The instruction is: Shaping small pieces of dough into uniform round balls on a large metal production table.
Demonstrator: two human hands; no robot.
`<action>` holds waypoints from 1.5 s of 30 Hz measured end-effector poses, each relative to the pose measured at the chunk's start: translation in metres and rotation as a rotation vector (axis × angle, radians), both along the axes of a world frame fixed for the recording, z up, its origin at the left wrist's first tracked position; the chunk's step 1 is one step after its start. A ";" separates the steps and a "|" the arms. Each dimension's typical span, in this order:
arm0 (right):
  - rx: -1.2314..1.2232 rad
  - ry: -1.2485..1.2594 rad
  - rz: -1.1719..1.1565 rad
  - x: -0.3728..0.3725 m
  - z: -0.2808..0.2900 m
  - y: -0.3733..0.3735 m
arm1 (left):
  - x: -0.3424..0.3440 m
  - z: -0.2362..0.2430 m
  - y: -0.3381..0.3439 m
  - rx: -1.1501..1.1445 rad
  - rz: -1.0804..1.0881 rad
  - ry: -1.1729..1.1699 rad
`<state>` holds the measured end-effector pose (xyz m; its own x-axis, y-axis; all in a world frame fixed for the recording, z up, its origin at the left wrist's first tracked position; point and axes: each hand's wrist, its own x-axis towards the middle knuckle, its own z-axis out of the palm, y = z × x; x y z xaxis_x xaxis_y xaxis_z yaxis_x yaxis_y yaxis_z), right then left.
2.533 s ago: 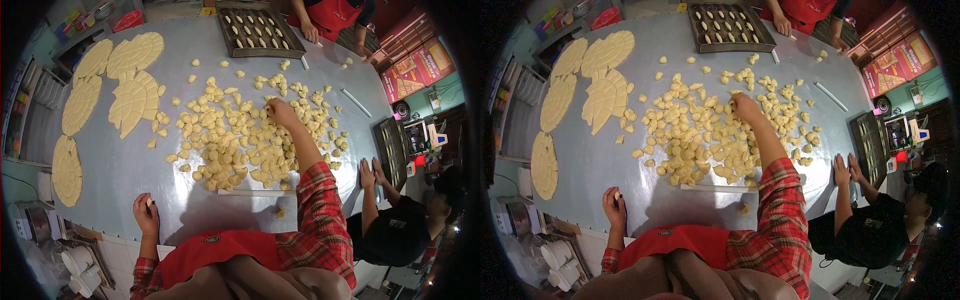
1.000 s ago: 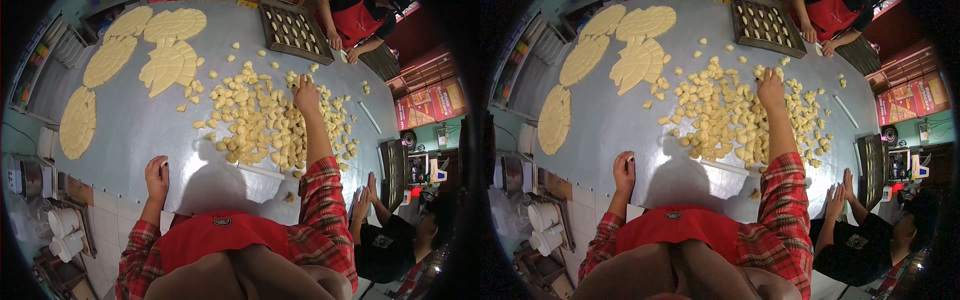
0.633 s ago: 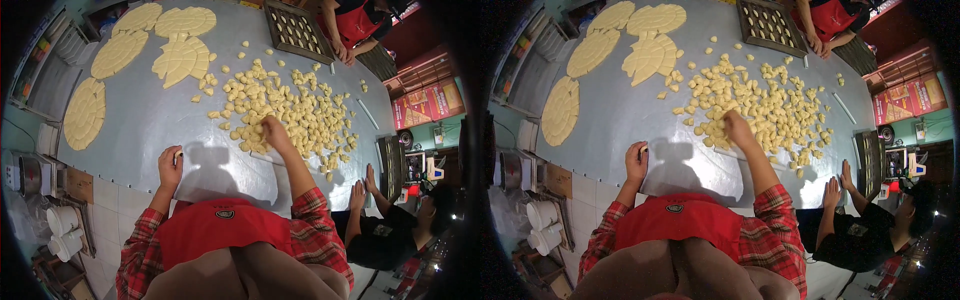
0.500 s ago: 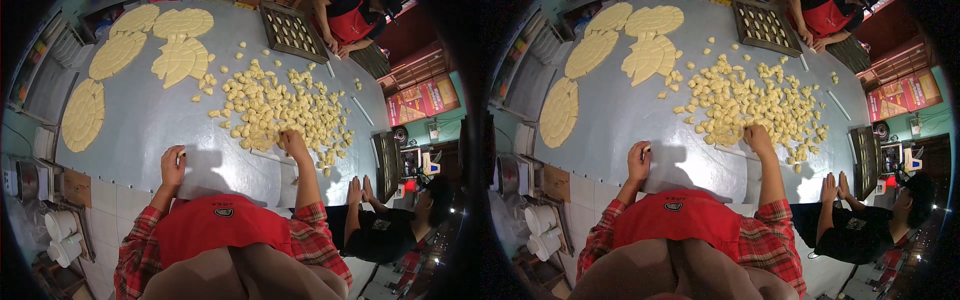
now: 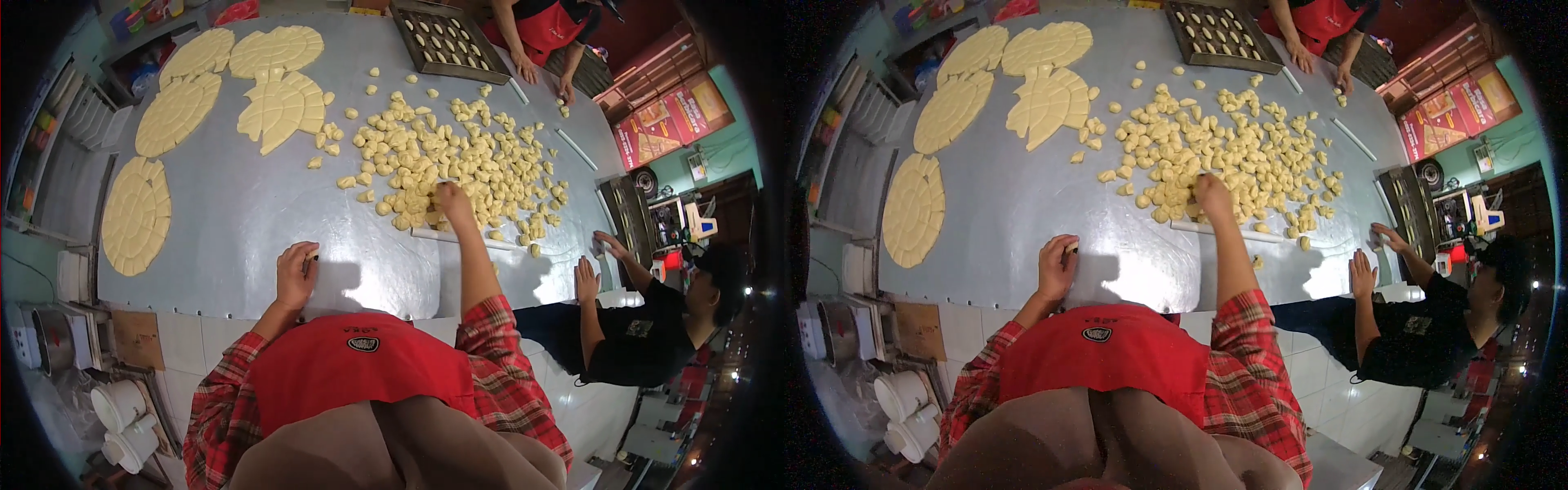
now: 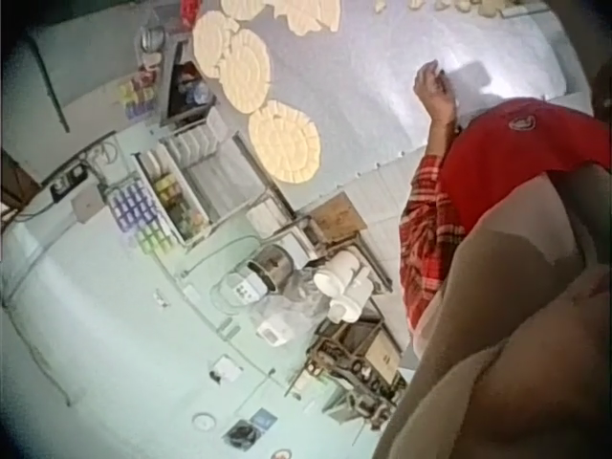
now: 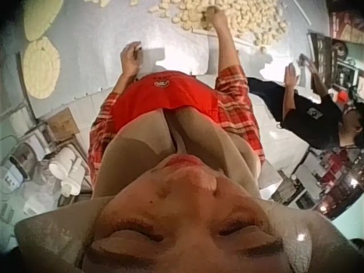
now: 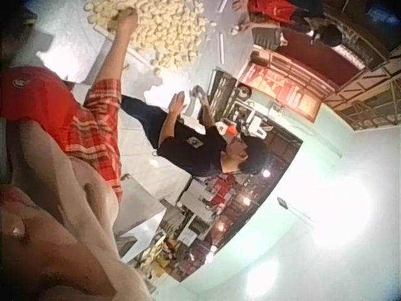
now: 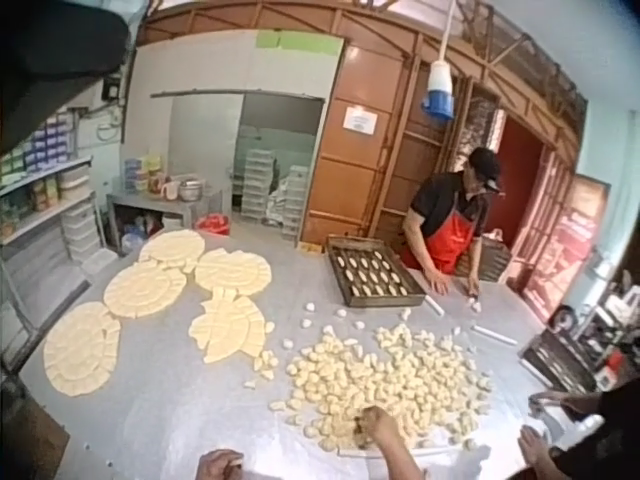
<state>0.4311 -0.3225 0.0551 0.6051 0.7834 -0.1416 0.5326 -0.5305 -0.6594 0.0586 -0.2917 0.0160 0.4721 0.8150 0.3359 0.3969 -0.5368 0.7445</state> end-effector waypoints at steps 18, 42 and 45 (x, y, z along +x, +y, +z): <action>0.234 -0.664 -0.143 0.069 -0.005 -0.085 | 0.009 -0.002 0.001 0.024 0.012 0.092; 0.359 -0.200 0.078 -0.021 -0.014 0.003 | 0.012 0.000 -0.004 0.012 0.086 0.041; 0.582 0.049 -0.220 0.038 0.005 -0.044 | 0.012 0.005 -0.006 -0.037 0.110 0.119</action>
